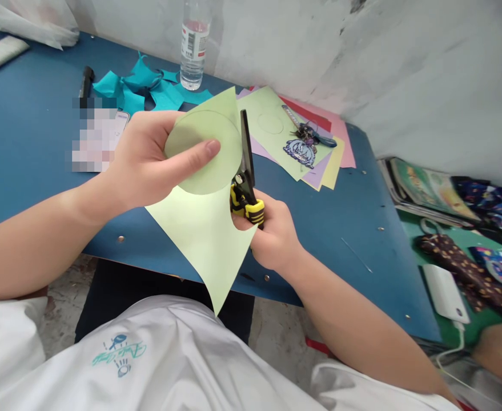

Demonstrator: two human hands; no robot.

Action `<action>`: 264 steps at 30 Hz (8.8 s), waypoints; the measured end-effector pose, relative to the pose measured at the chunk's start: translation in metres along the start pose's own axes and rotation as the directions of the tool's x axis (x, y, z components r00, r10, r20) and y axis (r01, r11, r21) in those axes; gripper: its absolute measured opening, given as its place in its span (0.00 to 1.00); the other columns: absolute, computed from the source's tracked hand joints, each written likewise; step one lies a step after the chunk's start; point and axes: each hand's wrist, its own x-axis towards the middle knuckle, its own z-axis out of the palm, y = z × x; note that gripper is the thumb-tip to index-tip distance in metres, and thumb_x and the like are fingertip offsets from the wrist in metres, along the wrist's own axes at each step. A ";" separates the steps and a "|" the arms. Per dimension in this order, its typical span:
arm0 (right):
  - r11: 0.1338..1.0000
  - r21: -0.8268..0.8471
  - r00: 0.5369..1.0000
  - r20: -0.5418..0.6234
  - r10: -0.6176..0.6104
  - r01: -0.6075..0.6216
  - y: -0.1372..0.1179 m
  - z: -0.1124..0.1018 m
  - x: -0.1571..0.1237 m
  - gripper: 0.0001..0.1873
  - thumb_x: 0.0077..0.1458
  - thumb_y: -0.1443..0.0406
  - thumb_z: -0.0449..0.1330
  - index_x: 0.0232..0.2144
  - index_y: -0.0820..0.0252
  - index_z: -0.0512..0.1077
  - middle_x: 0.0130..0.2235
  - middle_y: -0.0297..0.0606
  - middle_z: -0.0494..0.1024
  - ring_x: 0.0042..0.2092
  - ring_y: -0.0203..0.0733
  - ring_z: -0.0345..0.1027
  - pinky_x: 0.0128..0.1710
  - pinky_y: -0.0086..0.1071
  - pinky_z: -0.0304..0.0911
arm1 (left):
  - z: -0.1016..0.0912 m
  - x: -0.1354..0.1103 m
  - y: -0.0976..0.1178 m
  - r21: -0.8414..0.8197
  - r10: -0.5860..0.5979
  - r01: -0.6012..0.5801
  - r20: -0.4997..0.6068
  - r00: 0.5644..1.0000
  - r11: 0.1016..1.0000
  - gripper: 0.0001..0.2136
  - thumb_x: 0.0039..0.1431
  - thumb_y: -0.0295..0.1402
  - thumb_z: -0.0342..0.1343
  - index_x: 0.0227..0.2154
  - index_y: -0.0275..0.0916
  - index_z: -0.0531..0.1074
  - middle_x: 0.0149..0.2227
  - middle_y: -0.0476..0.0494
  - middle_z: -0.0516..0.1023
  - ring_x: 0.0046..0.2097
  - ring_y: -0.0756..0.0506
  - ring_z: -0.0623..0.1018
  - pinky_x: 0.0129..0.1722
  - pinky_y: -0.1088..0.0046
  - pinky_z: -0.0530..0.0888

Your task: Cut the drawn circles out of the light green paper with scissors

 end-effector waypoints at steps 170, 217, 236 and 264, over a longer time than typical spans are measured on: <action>0.998 0.050 0.999 0.009 0.048 -0.049 0.006 0.001 0.001 0.16 0.58 0.52 0.75 0.43 0.54 0.86 0.38 0.37 0.86 0.39 0.47 0.74 0.41 0.40 0.70 | -0.015 0.019 0.075 -0.011 -0.303 0.304 0.059 0.951 0.952 0.40 0.64 0.72 0.83 0.31 0.33 0.80 0.30 0.53 0.75 0.35 0.44 0.91 0.30 0.70 0.89; 0.997 0.048 0.998 0.027 0.061 -0.062 0.005 0.003 -0.001 0.13 0.58 0.52 0.76 0.37 0.53 0.84 0.34 0.37 0.83 0.40 0.49 0.74 0.39 0.39 0.70 | -0.011 0.013 0.069 0.022 -0.298 0.297 0.047 0.953 0.954 0.41 0.69 0.78 0.76 0.39 0.36 0.85 0.33 0.48 0.79 0.36 0.43 0.90 0.29 0.70 0.86; 0.995 0.068 0.998 0.027 0.065 -0.067 0.007 0.004 0.000 0.15 0.57 0.50 0.77 0.38 0.53 0.85 0.33 0.37 0.82 0.40 0.49 0.74 0.38 0.40 0.70 | -0.018 0.010 0.056 0.103 -0.245 0.245 -0.013 0.969 0.964 0.42 0.74 0.79 0.72 0.37 0.38 0.76 0.33 0.50 0.68 0.32 0.54 0.73 0.28 0.79 0.69; 0.994 0.103 0.999 0.048 0.018 -0.023 0.015 0.007 -0.003 0.15 0.63 0.51 0.74 0.44 0.54 0.84 0.36 0.36 0.83 0.38 0.46 0.72 0.39 0.40 0.67 | -0.016 0.015 0.048 -0.021 -0.183 0.184 0.039 0.982 0.983 0.37 0.77 0.70 0.75 0.37 0.34 0.80 0.28 0.55 0.62 0.27 0.55 0.73 0.26 0.83 0.67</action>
